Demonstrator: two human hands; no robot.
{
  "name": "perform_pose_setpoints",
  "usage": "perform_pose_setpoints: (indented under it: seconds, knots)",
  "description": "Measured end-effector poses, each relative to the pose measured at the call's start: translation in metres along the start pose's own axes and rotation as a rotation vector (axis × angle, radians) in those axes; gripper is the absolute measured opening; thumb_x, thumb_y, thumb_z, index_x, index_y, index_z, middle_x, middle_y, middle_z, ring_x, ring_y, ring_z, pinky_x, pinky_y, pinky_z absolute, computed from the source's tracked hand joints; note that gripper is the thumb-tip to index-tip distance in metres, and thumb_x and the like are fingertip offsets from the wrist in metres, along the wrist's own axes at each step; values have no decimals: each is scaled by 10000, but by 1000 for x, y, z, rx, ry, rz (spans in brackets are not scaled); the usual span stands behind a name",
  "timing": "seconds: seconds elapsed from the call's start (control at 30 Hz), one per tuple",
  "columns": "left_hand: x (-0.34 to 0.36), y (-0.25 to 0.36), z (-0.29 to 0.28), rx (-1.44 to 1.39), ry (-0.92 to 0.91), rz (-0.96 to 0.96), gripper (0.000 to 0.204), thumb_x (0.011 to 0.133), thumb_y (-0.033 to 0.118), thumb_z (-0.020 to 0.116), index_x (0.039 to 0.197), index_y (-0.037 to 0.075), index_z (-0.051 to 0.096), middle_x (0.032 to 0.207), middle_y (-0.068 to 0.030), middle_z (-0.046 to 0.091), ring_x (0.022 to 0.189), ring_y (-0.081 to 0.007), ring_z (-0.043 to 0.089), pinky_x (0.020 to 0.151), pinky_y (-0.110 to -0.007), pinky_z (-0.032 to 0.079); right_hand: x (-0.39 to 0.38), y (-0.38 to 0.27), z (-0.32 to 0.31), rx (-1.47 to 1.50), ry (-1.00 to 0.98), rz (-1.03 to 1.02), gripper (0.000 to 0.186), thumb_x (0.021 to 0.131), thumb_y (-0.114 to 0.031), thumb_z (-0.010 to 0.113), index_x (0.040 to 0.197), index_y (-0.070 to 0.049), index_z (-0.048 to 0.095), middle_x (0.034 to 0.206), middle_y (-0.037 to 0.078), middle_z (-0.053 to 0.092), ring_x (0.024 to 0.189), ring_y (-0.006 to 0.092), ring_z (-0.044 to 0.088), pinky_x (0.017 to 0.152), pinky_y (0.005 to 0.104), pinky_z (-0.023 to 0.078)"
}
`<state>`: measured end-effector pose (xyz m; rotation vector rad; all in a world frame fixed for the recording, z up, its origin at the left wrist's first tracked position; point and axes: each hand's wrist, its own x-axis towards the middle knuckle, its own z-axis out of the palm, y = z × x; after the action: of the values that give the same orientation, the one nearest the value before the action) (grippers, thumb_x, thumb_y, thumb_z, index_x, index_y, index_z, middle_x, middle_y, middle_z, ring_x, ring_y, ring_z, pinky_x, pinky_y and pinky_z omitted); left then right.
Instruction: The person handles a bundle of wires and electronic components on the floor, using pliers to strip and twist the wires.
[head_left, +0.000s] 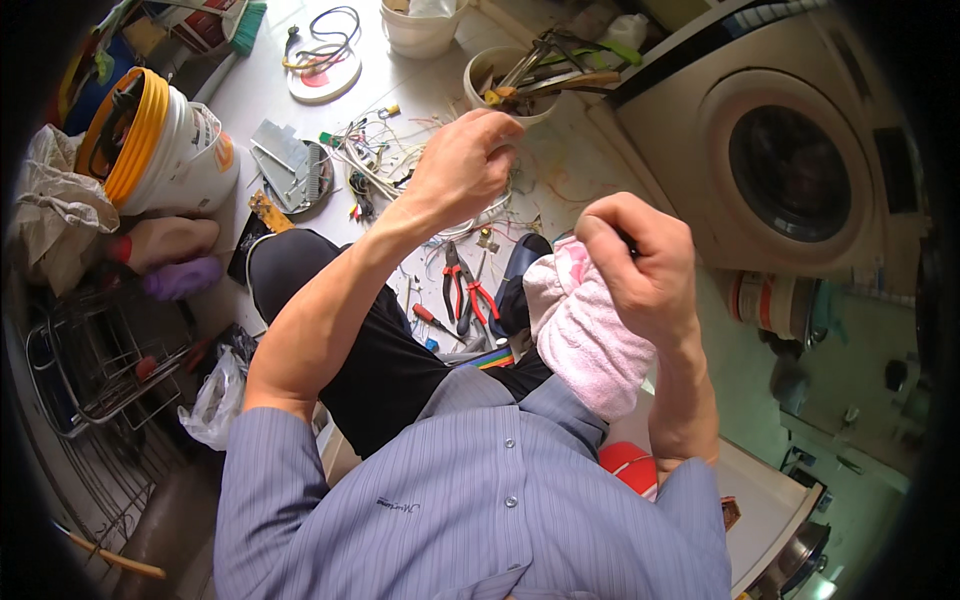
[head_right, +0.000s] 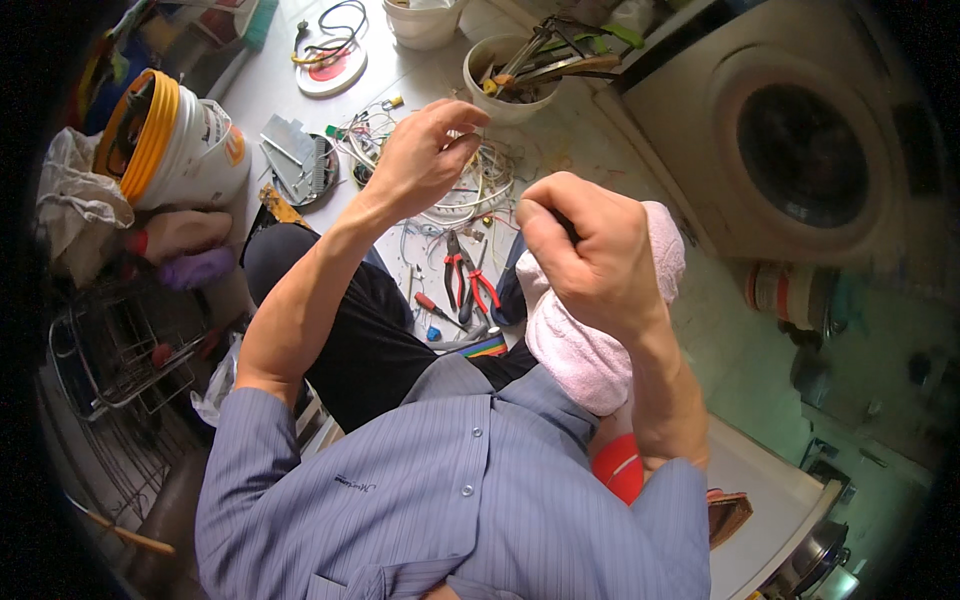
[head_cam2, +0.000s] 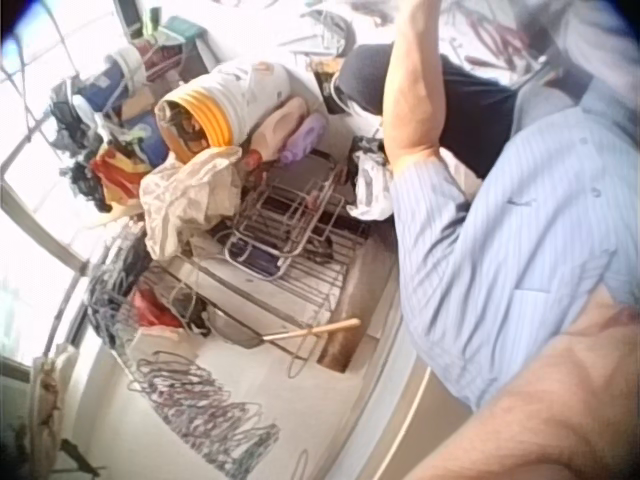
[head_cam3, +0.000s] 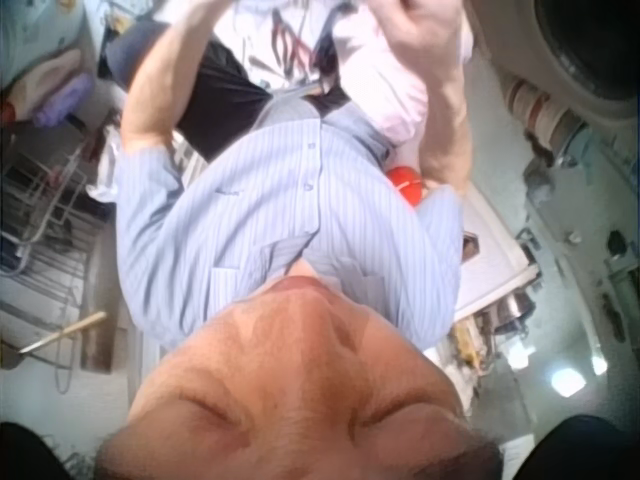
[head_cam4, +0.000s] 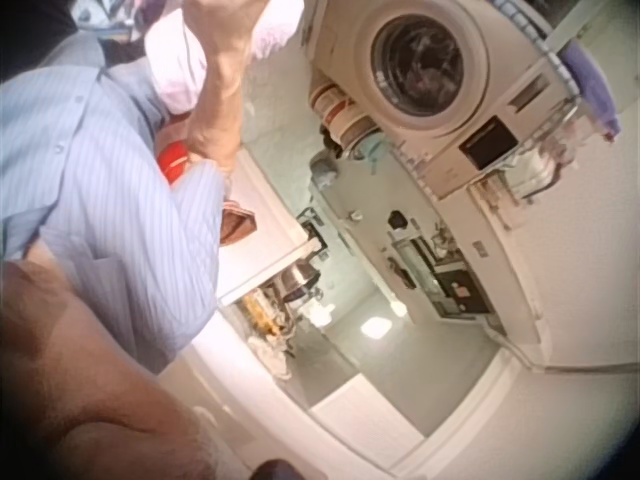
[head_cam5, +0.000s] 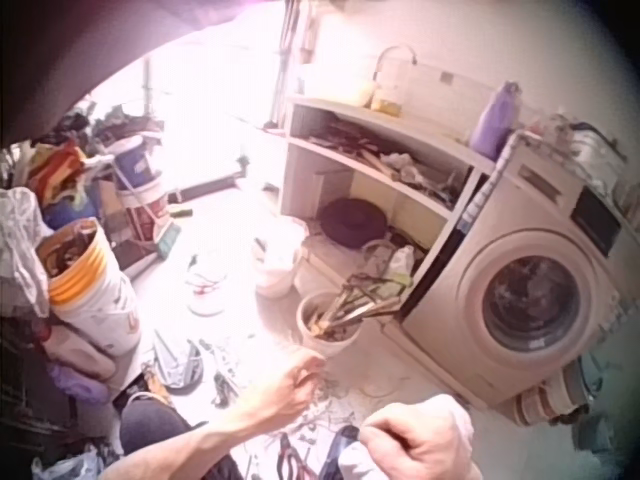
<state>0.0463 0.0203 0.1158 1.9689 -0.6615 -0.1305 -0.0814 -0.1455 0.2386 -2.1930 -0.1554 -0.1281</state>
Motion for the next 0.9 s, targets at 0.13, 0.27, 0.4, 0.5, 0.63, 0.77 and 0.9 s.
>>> perform_pose_setpoints:
  seconds: [0.13,0.27,0.4,0.5,0.63,0.77,0.9]
  knots:
    - [-3,11,-3,-661,-382,-197,371,1026,309,599,1208,-5,679,1175,-108,707,1072,-200,676,970,-349,516,-3,3,-6,6,14,58,63,924,-26,629,889,20,653,713,63,620,628,106,550,586,265,457]
    - [-11,9,4,-1117,-711,-139,542,1028,470,585,1219,-29,675,1193,-116,710,1143,-199,646,1050,-362,469,-2,1,-14,105,93,84,82,942,-33,627,890,25,650,738,8,606,661,53,517,583,236,427]
    - [-15,14,10,-628,-878,-46,310,990,269,681,1131,-5,715,1053,-61,745,1021,-146,671,955,-311,512,-5,9,-35,307,255,62,107,970,-61,610,915,25,646,780,-23,578,638,33,455,563,196,353]
    - [-17,13,20,-386,-873,-4,249,970,241,688,1071,15,718,958,-75,738,931,-162,676,866,-327,519,-11,12,-59,617,383,-23,102,973,-61,599,947,28,641,765,-3,555,559,35,368,504,214,262]
    - [-25,7,33,-273,-837,24,233,956,240,689,1032,21,711,896,-99,715,866,-189,665,808,-352,513,-21,18,-102,751,417,-114,130,1011,-73,575,953,25,636,680,-25,404,529,45,278,472,226,215]
    - [-29,8,43,-279,-851,17,237,956,250,684,1024,25,713,874,-97,700,836,-194,656,785,-349,507,-50,28,-135,748,529,-68,142,1026,-82,551,943,14,616,675,-32,346,532,53,257,476,231,212]
    - [-35,12,46,-528,-938,-157,206,964,204,661,995,5,706,848,-56,702,811,-136,666,758,-305,529,-95,48,-159,603,705,50,153,1024,-92,547,926,8,609,673,-33,354,526,54,256,478,236,207]
